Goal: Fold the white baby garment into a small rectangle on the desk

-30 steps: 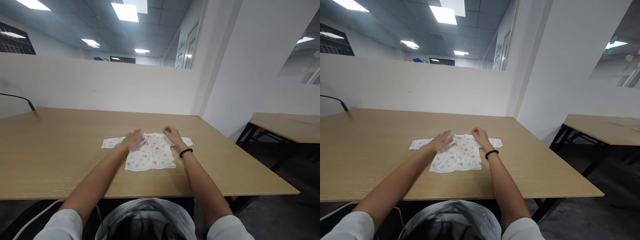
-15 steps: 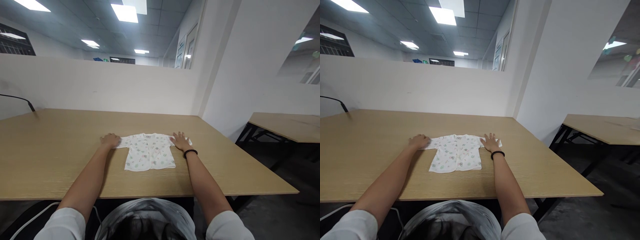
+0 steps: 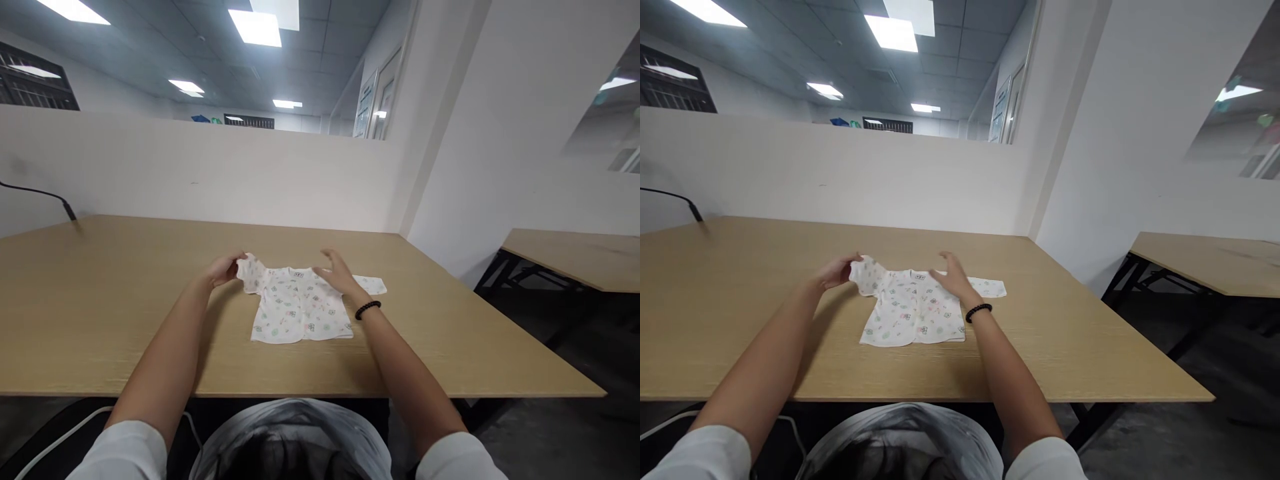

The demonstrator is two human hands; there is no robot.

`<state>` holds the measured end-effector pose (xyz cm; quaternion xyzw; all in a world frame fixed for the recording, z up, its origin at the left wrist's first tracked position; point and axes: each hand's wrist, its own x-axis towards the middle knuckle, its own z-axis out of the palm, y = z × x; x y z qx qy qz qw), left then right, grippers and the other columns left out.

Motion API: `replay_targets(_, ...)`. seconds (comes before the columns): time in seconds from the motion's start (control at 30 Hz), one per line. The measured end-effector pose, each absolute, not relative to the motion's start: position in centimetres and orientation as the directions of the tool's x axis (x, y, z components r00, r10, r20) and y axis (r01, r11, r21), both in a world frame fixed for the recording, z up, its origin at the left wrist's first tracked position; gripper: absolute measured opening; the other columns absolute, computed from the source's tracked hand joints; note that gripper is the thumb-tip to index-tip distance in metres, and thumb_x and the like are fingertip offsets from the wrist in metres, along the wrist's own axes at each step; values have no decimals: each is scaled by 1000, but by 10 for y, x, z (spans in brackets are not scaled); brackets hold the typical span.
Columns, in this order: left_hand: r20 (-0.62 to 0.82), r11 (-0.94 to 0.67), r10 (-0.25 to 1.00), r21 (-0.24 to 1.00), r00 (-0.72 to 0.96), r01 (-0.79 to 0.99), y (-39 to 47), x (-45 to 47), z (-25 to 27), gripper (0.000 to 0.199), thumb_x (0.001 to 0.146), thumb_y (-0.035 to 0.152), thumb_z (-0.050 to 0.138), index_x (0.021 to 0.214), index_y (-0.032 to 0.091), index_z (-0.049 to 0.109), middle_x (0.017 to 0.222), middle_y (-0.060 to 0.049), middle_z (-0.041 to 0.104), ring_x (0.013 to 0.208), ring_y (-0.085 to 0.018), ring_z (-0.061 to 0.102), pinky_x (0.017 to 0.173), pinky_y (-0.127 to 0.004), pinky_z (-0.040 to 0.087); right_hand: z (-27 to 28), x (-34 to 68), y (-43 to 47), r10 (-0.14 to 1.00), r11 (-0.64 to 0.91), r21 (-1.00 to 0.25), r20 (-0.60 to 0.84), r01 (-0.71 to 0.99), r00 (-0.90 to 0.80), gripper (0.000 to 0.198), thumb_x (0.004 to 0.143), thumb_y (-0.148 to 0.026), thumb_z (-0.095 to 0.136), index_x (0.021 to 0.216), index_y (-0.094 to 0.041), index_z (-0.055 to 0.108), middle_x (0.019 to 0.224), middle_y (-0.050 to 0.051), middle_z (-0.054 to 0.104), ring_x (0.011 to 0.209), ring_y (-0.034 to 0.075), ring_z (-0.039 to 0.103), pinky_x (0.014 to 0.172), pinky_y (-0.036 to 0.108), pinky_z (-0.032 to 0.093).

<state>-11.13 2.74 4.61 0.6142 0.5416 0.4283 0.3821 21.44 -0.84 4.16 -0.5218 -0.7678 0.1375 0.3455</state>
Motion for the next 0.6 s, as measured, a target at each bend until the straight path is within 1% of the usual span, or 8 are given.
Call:
replay_targets(0.1,219,-184,956,966,196,-184,7,-87,65,21,65,24,68,81,19,55,74,1,59,64,-13,59,56,-21,50,56,156,-29,824,556,-691,388,461,-413,97,74,-56,71,148,-20,19,150,14,29,136,27,32,110,40,31)
replay_targets(0.17,286,-176,922,910,262,-375,-5,-74,73,25,66,20,71,85,19,55,75,2,59,63,-11,58,58,-19,51,63,119,-37,828,539,-737,375,408,-417,117,66,-53,78,151,-18,5,149,16,31,134,29,36,107,40,35)
replay_targets(0.23,339,-183,894,872,291,-455,-12,-66,76,25,69,18,69,90,19,56,75,1,60,68,-12,61,64,-21,53,71,92,-37,885,455,-774,336,441,-323,106,75,-44,74,151,-15,5,136,16,48,122,29,49,99,40,42)
replay_targets(0.3,382,-210,884,839,270,-501,-10,-66,75,24,72,19,65,94,19,56,77,-1,62,77,-15,63,74,-27,55,79,80,-32,914,405,-755,320,516,-250,70,84,-32,62,144,-17,29,121,12,60,111,29,56,93,39,44)
replay_targets(0.37,416,-275,891,813,182,-514,-1,-72,68,23,75,22,58,98,20,56,83,-3,64,89,-18,64,85,-33,53,90,80,-26,910,414,-711,334,569,-245,33,86,-23,54,119,-18,56,108,9,65,104,29,58,89,38,45)
replay_targets(0.43,437,-355,895,820,90,-448,12,-81,57,32,74,22,53,107,21,54,99,-5,65,104,-20,61,95,-38,49,103,86,-23,896,445,-718,349,536,-276,15,84,-17,51,91,-16,64,94,7,66,94,26,60,82,35,46)
replay_targets(0.5,447,-410,891,865,74,-288,23,-89,42,53,69,20,53,121,23,48,117,-7,61,116,-21,55,100,-40,46,119,93,-24,896,430,-815,332,388,-297,17,82,-14,46,81,-15,63,80,4,64,80,21,61,71,30,48)
replay_targets(0.6,394,-430,876,899,279,82,28,-89,20,77,66,19,56,139,26,32,138,-11,49,126,-24,48,100,-41,45,148,105,-28,904,297,-954,272,29,-329,22,83,-12,42,91,-15,63,75,3,62,67,15,58,61,27,49)
